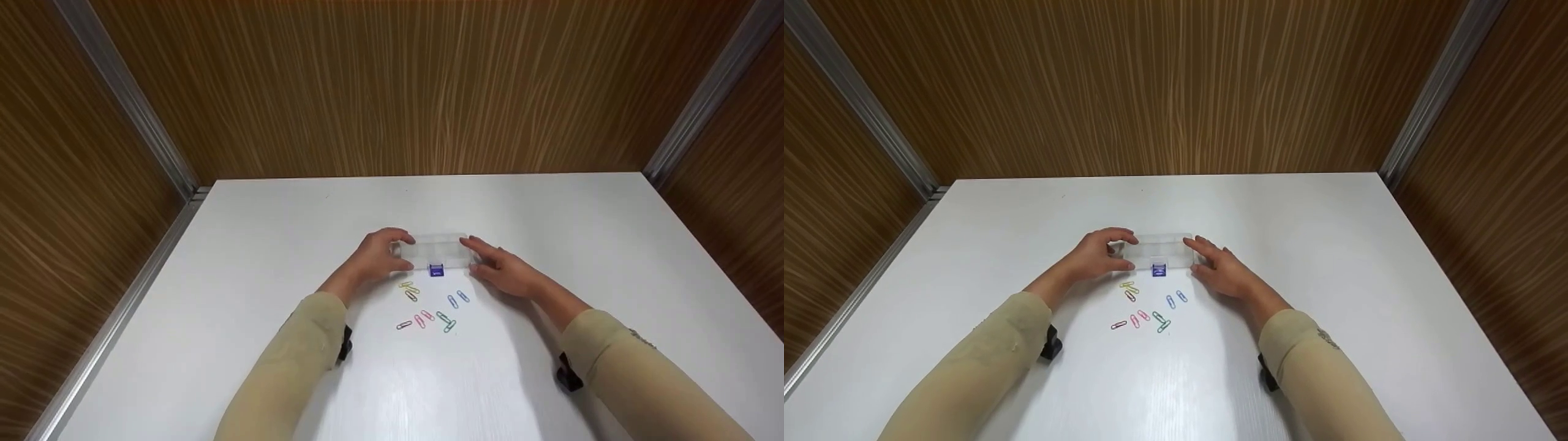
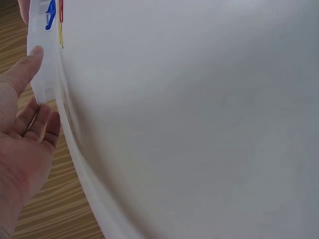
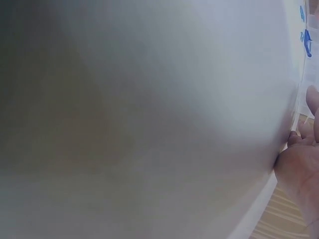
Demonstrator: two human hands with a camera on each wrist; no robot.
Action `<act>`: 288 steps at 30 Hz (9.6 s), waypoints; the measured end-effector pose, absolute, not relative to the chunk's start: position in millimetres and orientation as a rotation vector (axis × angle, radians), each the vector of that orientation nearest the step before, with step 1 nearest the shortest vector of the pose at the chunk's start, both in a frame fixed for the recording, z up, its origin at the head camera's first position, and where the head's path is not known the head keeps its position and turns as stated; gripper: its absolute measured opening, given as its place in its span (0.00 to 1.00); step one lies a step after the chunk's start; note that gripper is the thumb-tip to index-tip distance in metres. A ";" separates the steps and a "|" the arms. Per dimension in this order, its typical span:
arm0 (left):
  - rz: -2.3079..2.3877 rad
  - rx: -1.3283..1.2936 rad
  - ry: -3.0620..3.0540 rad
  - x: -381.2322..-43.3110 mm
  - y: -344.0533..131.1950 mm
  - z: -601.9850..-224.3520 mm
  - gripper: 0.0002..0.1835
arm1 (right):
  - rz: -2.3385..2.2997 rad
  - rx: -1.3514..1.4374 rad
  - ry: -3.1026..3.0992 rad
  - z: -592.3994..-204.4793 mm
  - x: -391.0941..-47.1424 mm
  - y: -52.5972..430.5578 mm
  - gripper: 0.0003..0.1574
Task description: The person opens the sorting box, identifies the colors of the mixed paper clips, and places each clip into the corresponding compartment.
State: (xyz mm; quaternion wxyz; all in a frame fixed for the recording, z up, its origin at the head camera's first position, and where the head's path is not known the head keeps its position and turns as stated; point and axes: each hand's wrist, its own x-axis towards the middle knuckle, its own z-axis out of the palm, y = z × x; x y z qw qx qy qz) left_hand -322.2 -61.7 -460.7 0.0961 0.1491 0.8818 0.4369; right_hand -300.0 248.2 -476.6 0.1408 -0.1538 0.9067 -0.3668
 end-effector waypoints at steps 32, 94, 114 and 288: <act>1.405 0.420 2.636 -326.5 -62.6 -452.5 0.18 | -1.285 -0.398 2.543 -472.2 -294.7 265.0 0.42; 1.852 0.434 2.651 -338.5 -52.2 -453.4 0.07 | -1.115 -0.488 2.572 -472.2 -290.6 267.1 0.34; 1.448 0.438 2.627 -337.7 -57.0 -465.0 0.39 | -1.106 -0.476 2.589 -475.4 -286.8 270.0 0.34; 1.121 0.381 2.551 -323.2 -62.0 -471.2 0.41 | -1.379 -0.365 2.726 -440.5 -316.5 263.0 0.09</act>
